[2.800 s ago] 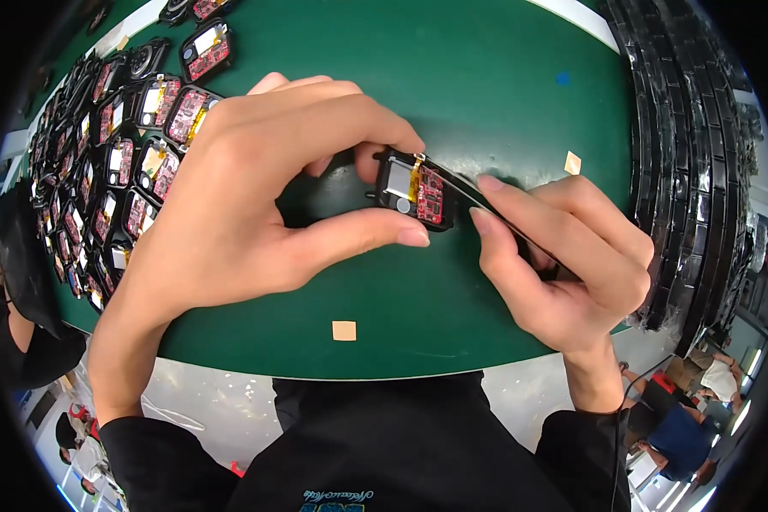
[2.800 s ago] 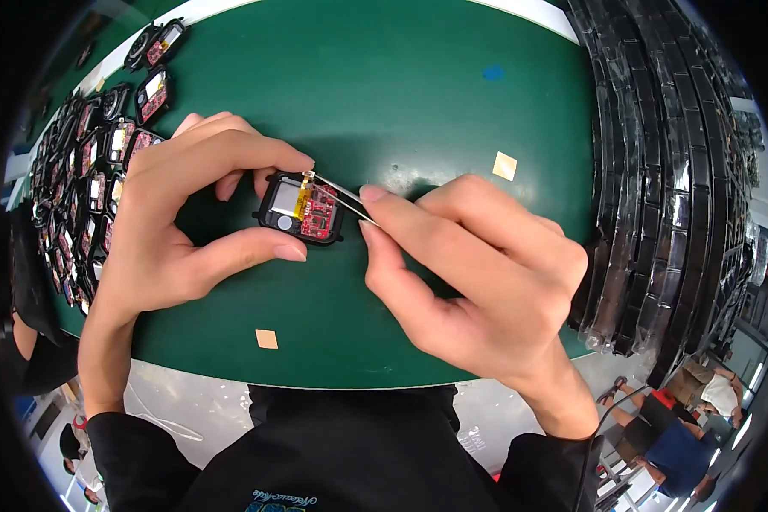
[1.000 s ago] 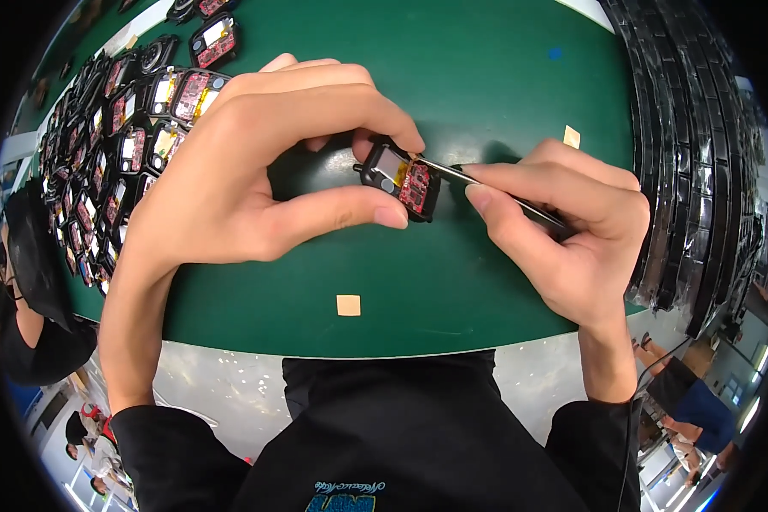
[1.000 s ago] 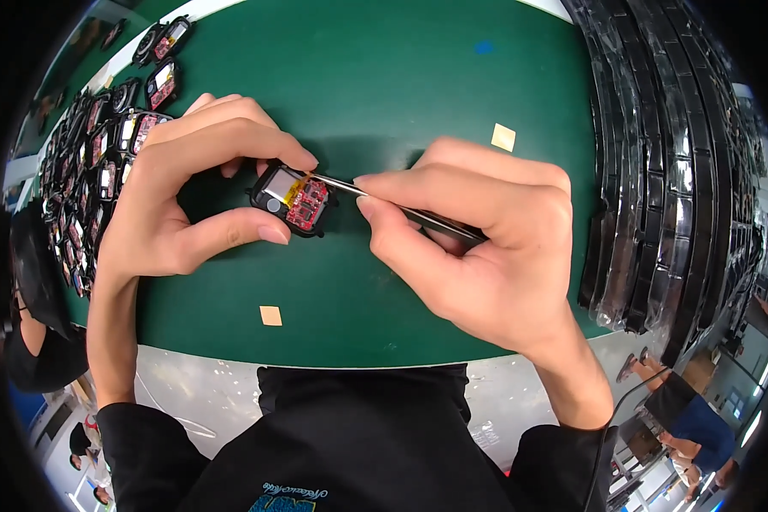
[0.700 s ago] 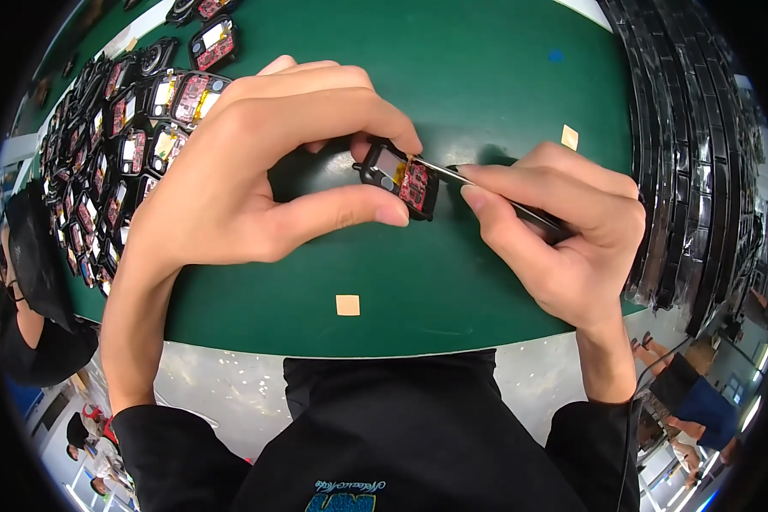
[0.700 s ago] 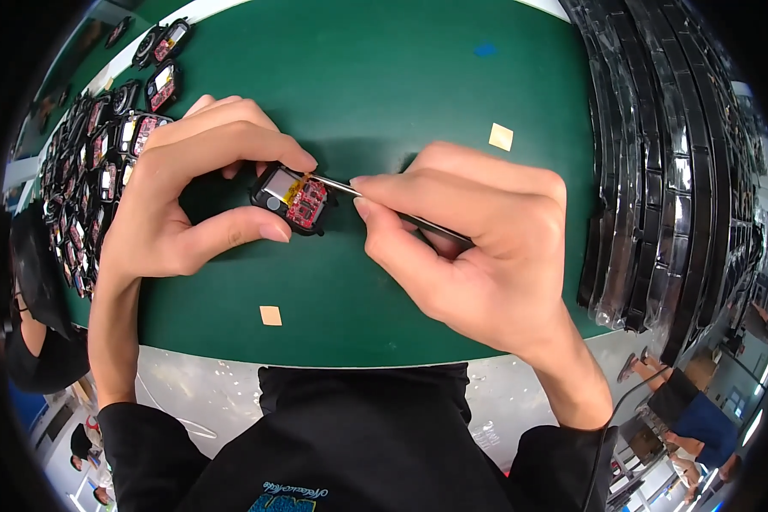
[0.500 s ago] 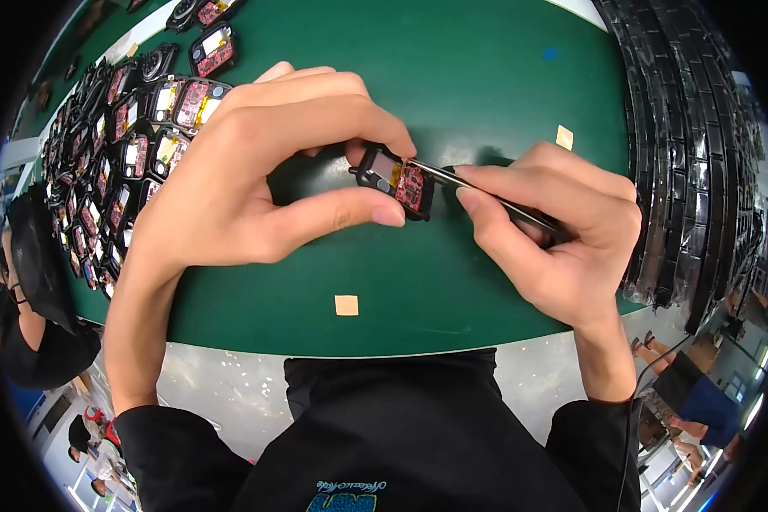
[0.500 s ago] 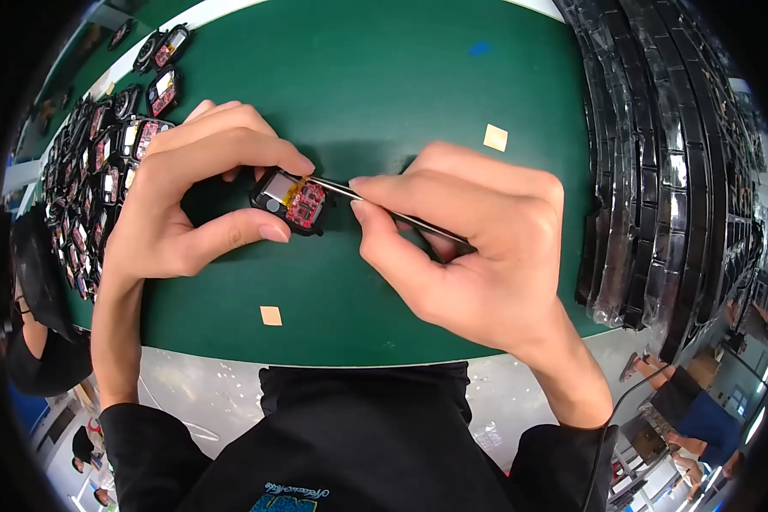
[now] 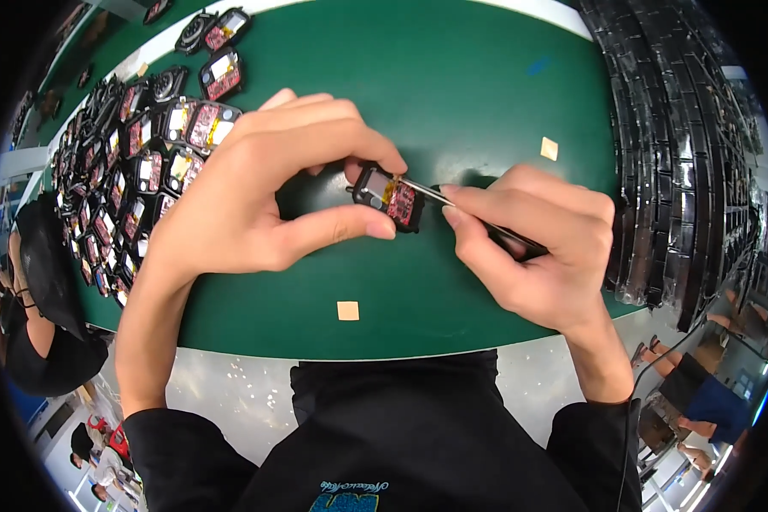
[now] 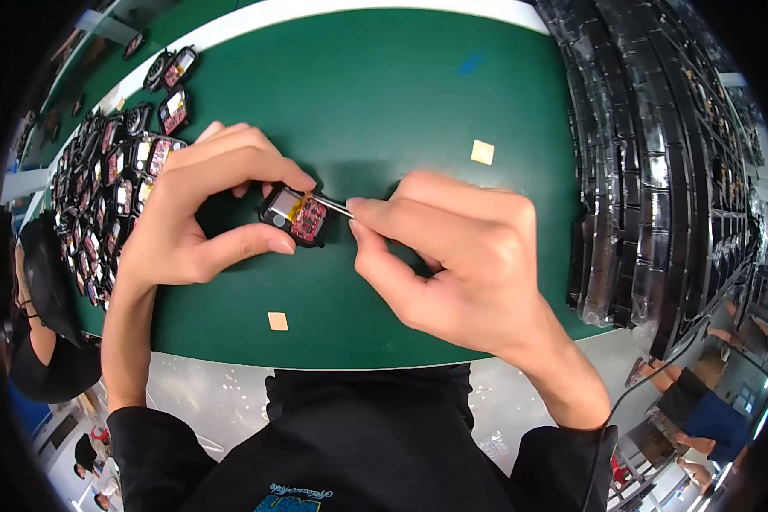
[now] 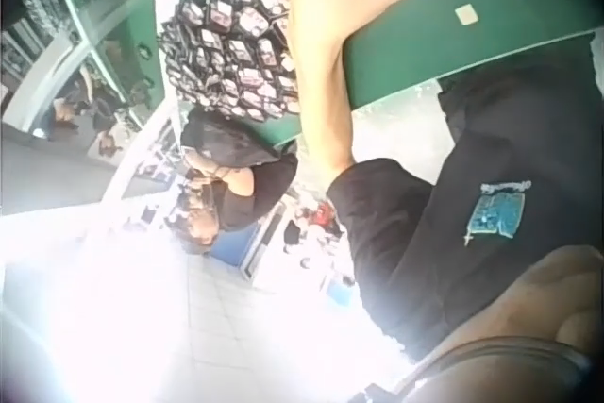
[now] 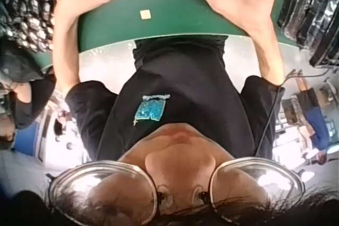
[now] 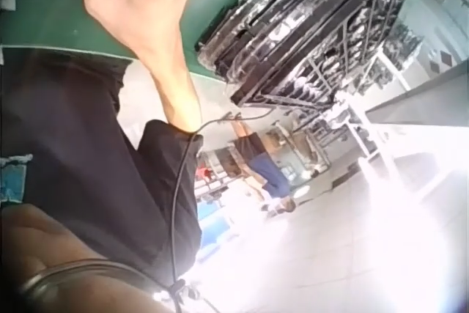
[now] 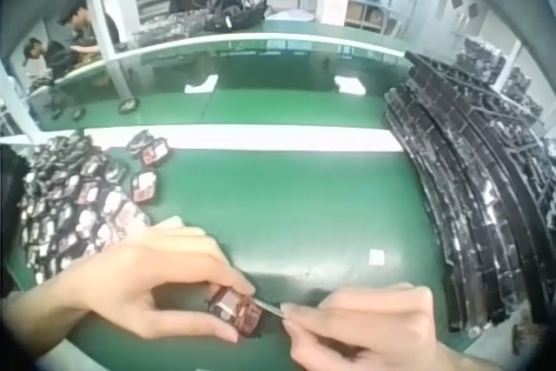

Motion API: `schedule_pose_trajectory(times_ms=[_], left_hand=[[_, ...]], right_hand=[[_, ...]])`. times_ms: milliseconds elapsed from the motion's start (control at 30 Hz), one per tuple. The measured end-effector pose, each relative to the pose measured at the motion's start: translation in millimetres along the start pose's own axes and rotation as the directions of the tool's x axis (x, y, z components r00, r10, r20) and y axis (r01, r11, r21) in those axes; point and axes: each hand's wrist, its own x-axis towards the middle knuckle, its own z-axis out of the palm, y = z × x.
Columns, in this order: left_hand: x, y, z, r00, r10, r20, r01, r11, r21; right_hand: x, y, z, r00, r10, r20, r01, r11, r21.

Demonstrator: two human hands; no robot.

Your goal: Manually assembling small electronic components (possibly smartwatches) using tweezers and placing them into trays.

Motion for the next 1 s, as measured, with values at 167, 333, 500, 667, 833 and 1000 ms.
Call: schedule_pose_trajectory(times_ms=[167, 333, 500, 667, 833, 1000], left_hand=[[8.0, 8.4, -2.1, 0.996, -0.083, 0.012, 0.083, 0.996, -0.02], [17.2, 20.5, 9.7, 0.996, -0.084, -0.015, 0.085, 0.992, 0.094], [-2.0, 21.6, 9.7, 0.997, -0.069, 0.019, 0.067, 0.993, 0.1], [-2.5, 24.1, 10.0, 1.0, -0.003, 0.0, 0.003, 0.986, 0.169], [2.6, 29.1, 7.2, 1.0, -0.018, 0.002, 0.017, 0.975, 0.223], [-11.5, -5.0, -1.6, 0.977, -0.204, -0.058, 0.187, 0.959, -0.211]], right_hand=[[3.8, -0.8, -13.6, 0.989, 0.122, -0.08, -0.116, 0.99, 0.079], [-5.6, 16.6, -10.5, 0.97, 0.08, -0.23, -0.053, 0.991, 0.12], [-9.1, 24.4, 10.9, 0.952, 0.121, -0.28, -0.053, 0.97, 0.238], [-5.1, 24.2, 8.1, 0.947, 0.13, -0.295, -0.039, 0.955, 0.295], [0.4, 22.5, 5.7, 0.914, 0.188, -0.359, -0.068, 0.944, 0.323], [5.0, 17.3, 2.7, 0.911, 0.177, -0.372, -0.066, 0.954, 0.293]])
